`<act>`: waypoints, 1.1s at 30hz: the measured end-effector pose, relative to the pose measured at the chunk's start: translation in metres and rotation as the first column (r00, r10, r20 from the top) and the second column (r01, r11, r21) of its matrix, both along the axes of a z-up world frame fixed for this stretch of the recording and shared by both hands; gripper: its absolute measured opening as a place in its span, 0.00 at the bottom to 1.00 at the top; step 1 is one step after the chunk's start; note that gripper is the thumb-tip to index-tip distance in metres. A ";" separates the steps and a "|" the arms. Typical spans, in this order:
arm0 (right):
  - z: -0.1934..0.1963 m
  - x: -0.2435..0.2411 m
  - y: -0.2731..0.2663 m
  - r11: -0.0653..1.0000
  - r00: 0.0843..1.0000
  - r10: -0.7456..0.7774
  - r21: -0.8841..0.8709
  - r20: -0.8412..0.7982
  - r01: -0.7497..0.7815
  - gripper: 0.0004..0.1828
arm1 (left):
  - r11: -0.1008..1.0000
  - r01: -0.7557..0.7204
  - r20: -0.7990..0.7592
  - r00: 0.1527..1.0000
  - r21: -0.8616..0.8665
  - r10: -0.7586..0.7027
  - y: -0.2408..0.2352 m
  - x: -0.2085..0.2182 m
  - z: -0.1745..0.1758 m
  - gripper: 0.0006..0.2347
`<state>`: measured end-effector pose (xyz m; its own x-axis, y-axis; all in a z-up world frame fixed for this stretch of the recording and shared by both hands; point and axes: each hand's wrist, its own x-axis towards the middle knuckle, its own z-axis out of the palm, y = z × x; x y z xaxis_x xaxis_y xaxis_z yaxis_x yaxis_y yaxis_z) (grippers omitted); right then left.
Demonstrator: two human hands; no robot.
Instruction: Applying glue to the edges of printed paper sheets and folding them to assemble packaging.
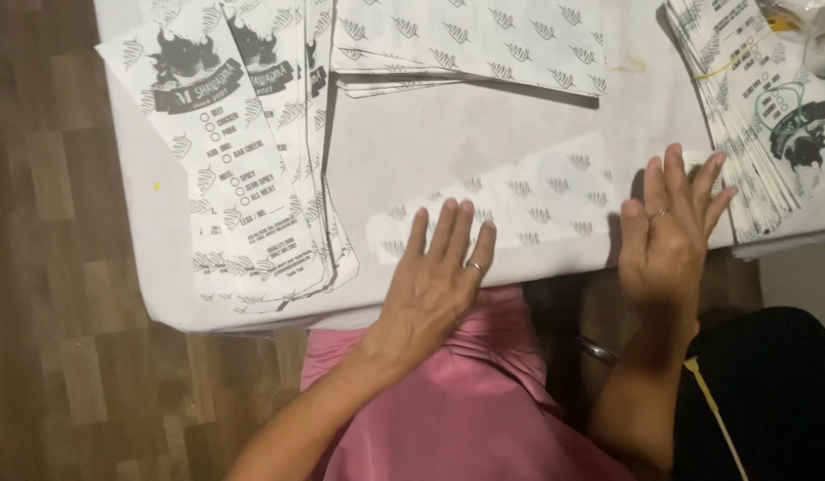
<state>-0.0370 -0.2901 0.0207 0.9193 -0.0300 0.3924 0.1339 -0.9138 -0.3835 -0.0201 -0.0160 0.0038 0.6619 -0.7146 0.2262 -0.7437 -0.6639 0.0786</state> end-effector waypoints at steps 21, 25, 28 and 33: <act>-0.010 0.144 0.033 0.878 0.881 0.445 -0.275 0.161 -0.393 0.25 | 0.507 -0.803 -0.121 0.563 -0.314 0.817 0.118 0.036 0.019 0.27; 0.000 0.084 0.034 0.902 0.894 0.414 -0.206 0.172 -0.379 0.26 | 0.604 -0.755 0.126 0.593 -0.255 0.795 0.103 0.038 0.034 0.18; -0.005 0.046 0.032 0.918 0.905 0.395 -0.053 0.157 -0.392 0.21 | 0.757 -0.435 0.113 0.829 -0.487 0.548 0.075 0.043 0.028 0.03; -0.001 0.017 0.011 0.939 0.938 0.343 0.046 -0.054 -0.340 0.22 | 0.903 -0.074 -0.104 0.994 -0.423 0.032 0.024 0.044 0.016 0.17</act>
<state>-0.0197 -0.2792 0.0202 0.8985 0.2771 0.3404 0.4111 -0.8030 -0.4315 0.0243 0.0079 0.0203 0.7287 -0.5270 0.4374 -0.6841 -0.5899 0.4291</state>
